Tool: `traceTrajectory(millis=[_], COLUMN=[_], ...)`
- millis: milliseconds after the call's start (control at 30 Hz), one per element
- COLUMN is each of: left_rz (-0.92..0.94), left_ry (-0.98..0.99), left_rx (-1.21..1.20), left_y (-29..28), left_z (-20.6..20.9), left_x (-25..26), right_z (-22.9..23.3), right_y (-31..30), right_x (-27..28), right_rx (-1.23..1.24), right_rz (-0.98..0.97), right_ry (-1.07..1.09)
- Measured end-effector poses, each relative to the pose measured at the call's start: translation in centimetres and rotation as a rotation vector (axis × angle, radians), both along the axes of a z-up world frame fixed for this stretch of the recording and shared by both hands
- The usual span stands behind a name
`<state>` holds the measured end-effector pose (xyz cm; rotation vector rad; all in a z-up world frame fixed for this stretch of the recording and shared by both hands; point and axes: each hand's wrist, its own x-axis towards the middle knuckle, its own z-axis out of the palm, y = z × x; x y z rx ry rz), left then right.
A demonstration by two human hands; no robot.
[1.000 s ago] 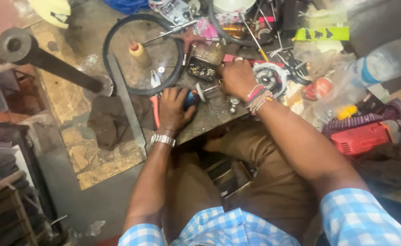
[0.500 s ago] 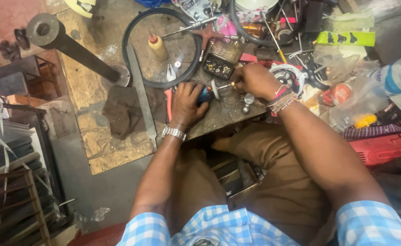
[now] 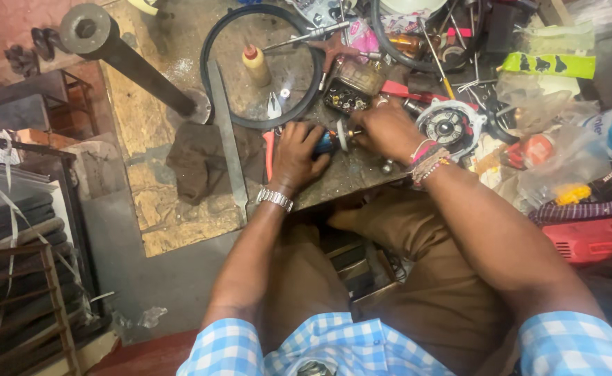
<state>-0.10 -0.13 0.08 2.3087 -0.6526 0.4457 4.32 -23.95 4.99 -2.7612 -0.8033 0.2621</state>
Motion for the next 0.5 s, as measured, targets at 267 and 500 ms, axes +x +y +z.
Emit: traceTrajectory(millis=[267, 500], left_rz=[0.002, 0.002], left_ry=[-0.001, -0.019], left_rx=[0.021, 0.024], left_y=[0.0, 0.0], left_z=[0.1, -0.2], left_x=[0.1, 0.2], right_z=[-0.6, -1.5], right_y=[0.2, 1.1], right_x=[0.0, -0.3], right_rx=[-0.018, -0.076], right_rz=[0.003, 0.000], right_ry=[0.016, -0.122])
